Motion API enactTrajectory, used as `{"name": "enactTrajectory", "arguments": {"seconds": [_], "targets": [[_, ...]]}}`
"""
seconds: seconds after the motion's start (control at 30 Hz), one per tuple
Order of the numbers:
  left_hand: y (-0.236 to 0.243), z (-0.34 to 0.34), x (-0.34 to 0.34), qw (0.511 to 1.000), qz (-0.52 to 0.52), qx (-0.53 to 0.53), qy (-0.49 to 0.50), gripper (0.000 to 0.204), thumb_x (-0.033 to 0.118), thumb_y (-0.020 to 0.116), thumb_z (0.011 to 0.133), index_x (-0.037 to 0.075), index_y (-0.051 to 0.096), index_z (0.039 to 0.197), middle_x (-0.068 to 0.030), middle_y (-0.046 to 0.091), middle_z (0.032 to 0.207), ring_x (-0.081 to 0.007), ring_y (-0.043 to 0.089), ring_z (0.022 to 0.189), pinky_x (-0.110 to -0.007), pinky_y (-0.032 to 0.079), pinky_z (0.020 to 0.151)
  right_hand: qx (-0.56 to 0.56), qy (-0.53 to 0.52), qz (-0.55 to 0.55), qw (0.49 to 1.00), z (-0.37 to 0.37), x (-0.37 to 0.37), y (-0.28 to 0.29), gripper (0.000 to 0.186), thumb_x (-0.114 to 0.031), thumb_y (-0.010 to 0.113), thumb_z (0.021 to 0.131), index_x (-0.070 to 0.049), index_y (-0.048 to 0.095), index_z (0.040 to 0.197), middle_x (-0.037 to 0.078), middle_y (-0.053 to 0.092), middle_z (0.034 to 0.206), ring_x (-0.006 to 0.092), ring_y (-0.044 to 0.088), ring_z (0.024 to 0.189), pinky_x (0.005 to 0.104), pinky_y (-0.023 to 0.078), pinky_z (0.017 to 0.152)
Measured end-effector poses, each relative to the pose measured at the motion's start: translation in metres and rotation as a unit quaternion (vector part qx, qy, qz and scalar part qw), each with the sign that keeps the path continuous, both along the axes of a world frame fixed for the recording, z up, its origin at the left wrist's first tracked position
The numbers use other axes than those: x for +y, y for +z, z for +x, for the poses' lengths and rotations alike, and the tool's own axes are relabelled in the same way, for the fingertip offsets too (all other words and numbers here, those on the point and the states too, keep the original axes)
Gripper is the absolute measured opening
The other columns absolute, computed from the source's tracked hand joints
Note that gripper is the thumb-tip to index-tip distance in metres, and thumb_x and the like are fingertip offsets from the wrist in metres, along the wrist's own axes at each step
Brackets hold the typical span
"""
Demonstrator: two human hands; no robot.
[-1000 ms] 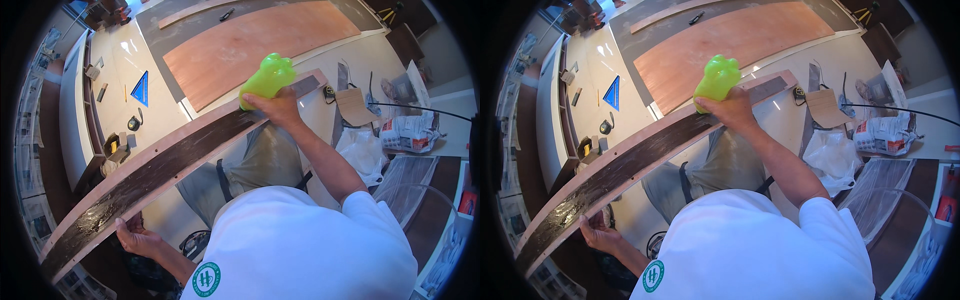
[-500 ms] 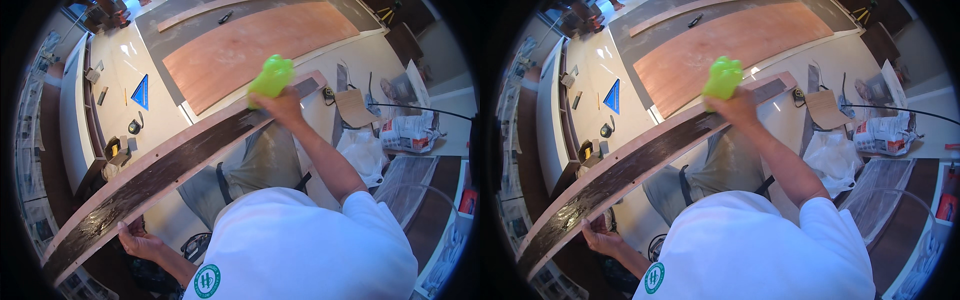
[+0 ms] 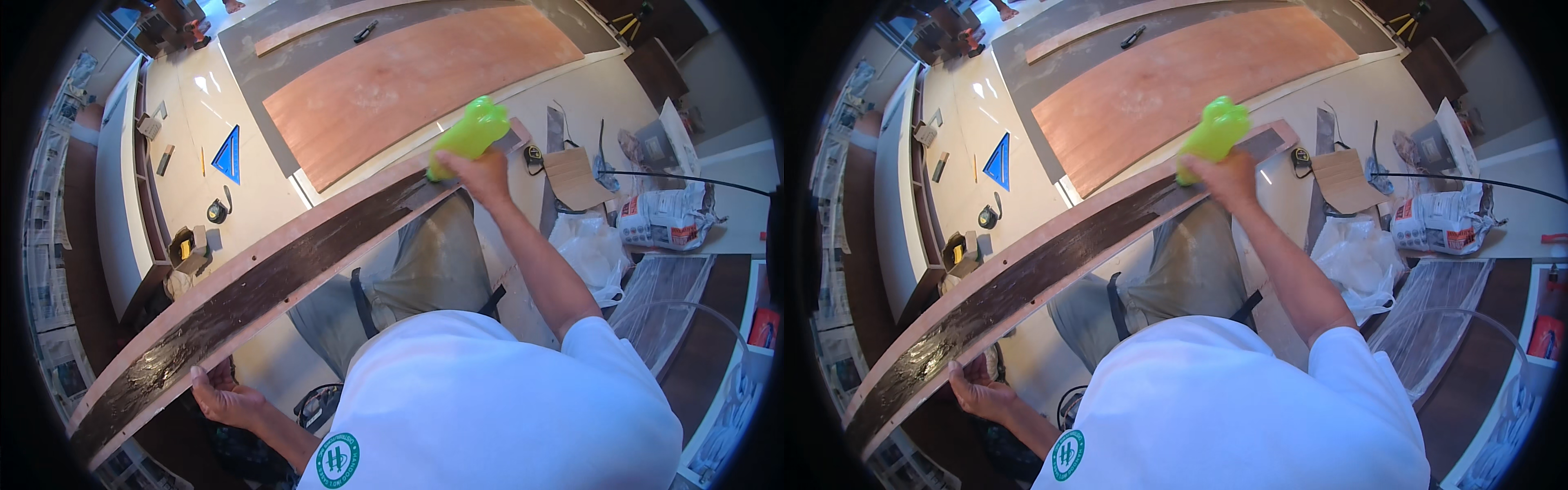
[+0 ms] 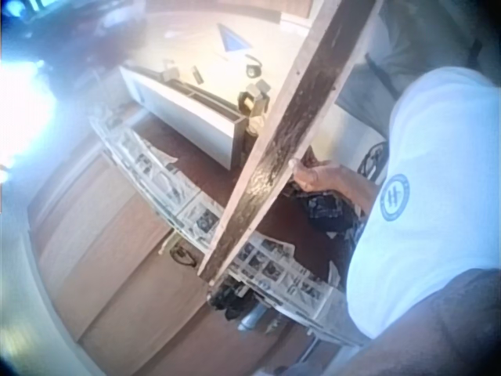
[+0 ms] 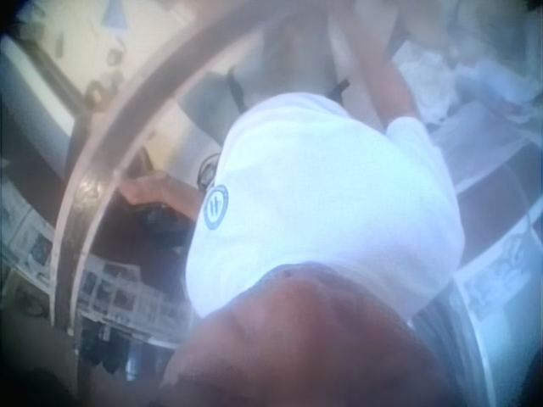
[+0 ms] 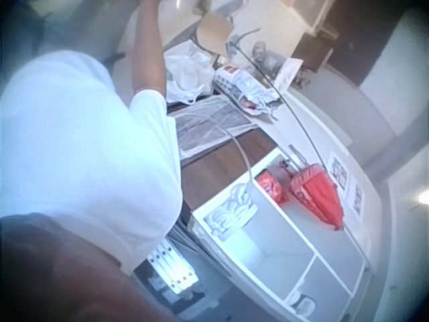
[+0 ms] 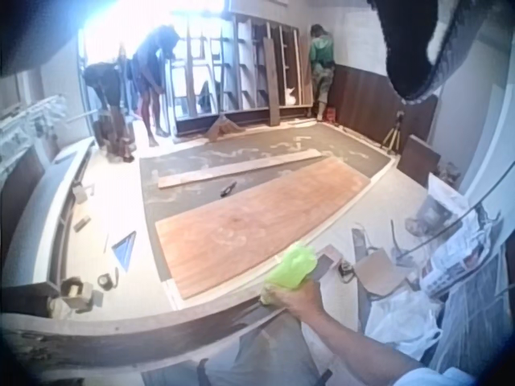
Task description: The person applies a dark liquid finish to a long, curved wooden plank using a bright green sponge. They hold the plank with their left hand and wipe the finish along its length with their right hand, working in a workshop environment.
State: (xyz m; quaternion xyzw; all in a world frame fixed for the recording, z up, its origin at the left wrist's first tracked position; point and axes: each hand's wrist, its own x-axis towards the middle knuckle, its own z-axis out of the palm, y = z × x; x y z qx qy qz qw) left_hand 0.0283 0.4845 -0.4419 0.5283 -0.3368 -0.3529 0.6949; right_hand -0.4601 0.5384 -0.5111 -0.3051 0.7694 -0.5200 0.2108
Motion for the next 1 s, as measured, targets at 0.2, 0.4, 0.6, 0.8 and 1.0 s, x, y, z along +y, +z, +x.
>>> {"name": "enactTrajectory", "arguments": {"seconds": [0.2,0.4,0.6,0.8,1.0], "targets": [[0.001,0.008,0.003,1.0,-0.001,-0.01,-0.009,0.031,0.021,0.07,0.092,-0.006,0.068,0.107,-0.0154,0.073,0.094,-0.0222,0.074,0.079,-0.031,0.062,0.078,0.045,0.079,-0.023,0.996,0.058,-0.01,0.036,0.038,-0.032,0.084,0.08,-0.007,0.077,0.107,0.008,0.079,0.096,0.0204,0.076,0.09,0.0355,0.059,0.082],[0.006,-0.007,0.001,1.0,-0.007,0.001,-0.004,0.032,0.021,0.07,0.092,-0.007,0.068,0.107,-0.0158,0.073,0.095,-0.022,0.074,0.079,-0.032,0.063,0.077,-0.013,0.034,-0.032,0.999,0.007,-0.004,-0.007,0.041,-0.033,0.085,0.079,-0.006,0.076,0.108,0.011,0.078,0.096,0.0219,0.076,0.089,0.037,0.059,0.082],[-0.003,0.012,0.001,1.0,0.001,-0.007,-0.004,0.032,0.02,0.07,0.093,-0.007,0.067,0.108,-0.0164,0.073,0.098,-0.0226,0.074,0.079,-0.032,0.063,0.076,0.053,0.077,-0.014,0.996,0.056,-0.007,0.032,0.04,-0.033,0.085,0.079,-0.006,0.076,0.107,0.01,0.079,0.098,0.0215,0.076,0.089,0.0373,0.059,0.082],[0.004,-0.002,0.0,1.0,-0.005,0.013,-0.001,0.032,0.02,0.07,0.092,-0.007,0.067,0.109,-0.0151,0.073,0.095,-0.0217,0.073,0.078,-0.031,0.063,0.075,-0.019,0.034,-0.016,0.999,0.03,0.006,0.013,0.044,-0.035,0.087,0.077,-0.006,0.076,0.108,0.013,0.078,0.1,0.0239,0.076,0.092,0.0362,0.059,0.083],[0.003,-0.001,0.002,1.0,0.012,-0.01,0.006,0.035,0.024,0.07,0.093,-0.006,0.068,0.109,-0.0143,0.072,0.092,-0.0214,0.073,0.08,-0.031,0.061,0.074,0.002,0.033,0.033,0.999,0.024,0.014,0.022,0.044,-0.037,0.087,0.077,-0.006,0.076,0.107,0.012,0.078,0.101,0.0217,0.076,0.095,0.0373,0.058,0.087]]}}
